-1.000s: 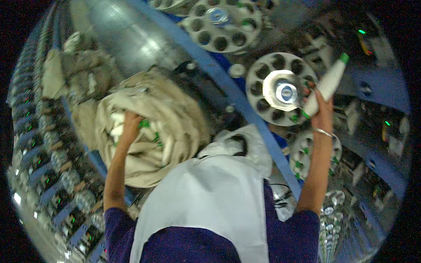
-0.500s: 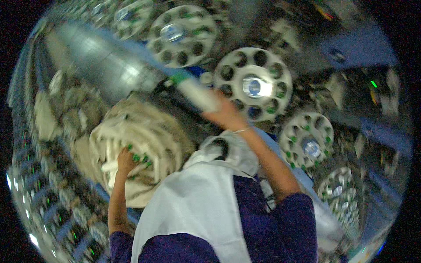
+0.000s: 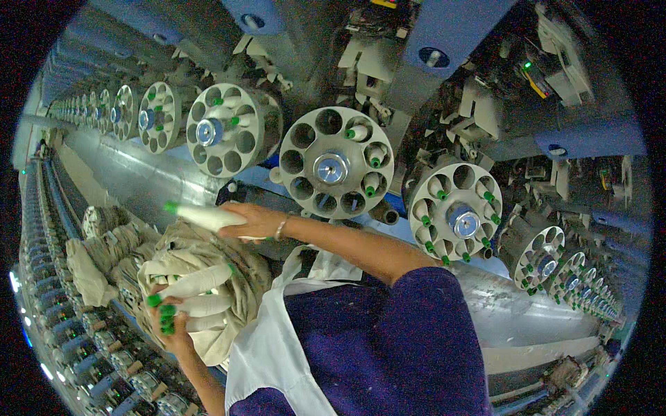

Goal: The person repeatedly picks white thread spools from a cloth bag and places them into slots on rotating circular holders mounted on a textile machine. The person handles spools one at a time or in small groups, aligning them into the machine's slots.

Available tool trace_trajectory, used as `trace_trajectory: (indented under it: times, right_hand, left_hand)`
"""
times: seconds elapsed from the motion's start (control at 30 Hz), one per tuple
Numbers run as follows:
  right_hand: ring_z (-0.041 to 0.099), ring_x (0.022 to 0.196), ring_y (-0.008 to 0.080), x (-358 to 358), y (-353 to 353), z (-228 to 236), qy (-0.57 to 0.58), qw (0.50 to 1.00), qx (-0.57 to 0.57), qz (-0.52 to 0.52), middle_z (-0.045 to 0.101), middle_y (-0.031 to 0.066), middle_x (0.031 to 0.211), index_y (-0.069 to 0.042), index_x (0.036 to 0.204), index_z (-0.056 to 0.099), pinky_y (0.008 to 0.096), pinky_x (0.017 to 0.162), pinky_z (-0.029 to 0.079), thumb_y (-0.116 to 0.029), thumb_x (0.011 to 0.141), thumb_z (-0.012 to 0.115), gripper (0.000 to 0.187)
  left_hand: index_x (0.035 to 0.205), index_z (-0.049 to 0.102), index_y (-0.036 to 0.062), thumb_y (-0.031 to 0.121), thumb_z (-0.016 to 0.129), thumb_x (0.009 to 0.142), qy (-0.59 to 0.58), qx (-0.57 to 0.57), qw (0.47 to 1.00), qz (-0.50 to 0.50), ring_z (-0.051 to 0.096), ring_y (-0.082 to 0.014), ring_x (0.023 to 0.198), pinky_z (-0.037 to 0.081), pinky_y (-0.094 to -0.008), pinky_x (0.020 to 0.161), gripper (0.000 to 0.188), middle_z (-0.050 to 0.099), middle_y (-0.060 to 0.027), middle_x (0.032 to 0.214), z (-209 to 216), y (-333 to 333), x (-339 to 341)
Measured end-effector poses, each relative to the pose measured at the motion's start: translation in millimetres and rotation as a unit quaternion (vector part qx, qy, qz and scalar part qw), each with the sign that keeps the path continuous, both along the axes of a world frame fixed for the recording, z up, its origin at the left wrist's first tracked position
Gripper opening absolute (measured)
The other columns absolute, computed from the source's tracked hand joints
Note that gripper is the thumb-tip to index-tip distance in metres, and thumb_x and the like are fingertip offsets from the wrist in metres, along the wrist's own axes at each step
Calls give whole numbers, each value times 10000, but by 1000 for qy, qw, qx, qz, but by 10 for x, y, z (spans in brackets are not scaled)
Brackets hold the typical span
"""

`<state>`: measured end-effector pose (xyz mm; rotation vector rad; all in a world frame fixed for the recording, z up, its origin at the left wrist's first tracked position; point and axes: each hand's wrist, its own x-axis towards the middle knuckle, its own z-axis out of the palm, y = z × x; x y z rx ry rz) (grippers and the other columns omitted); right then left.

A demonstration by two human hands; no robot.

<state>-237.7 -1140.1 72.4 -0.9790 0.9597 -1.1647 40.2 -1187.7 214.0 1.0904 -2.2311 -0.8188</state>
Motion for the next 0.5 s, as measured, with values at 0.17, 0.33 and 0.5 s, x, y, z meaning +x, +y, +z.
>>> trace_trajectory:
  times: [0.17,0.33,0.5]
  right_hand:
    - [519,467,75,-55,-261,457,-54,991,-1,123,546,13,643,-72,1159,525,212,389,425,-557,964,349,551]
    - [513,415,105,-92,-409,737,41,974,50,218,551,41,577,-41,955,600,240,368,429,-613,953,283,653]
    - [422,521,50,-109,-447,644,54,993,16,107,480,-37,664,-76,1124,524,221,446,333,-378,954,542,347]
  left_hand:
    - [853,583,68,429,751,741,287,180,940,-46,436,-325,1218,313,-499,1062,413,505,-141,1239,135,-190,-452]
    - [781,592,94,475,767,724,231,290,907,-198,394,-372,1276,254,-559,1088,423,558,-137,1176,134,-577,-590]
    - [833,581,87,456,717,788,310,279,872,-257,376,-415,1278,293,-567,1049,396,554,-144,1153,163,-1136,-565]
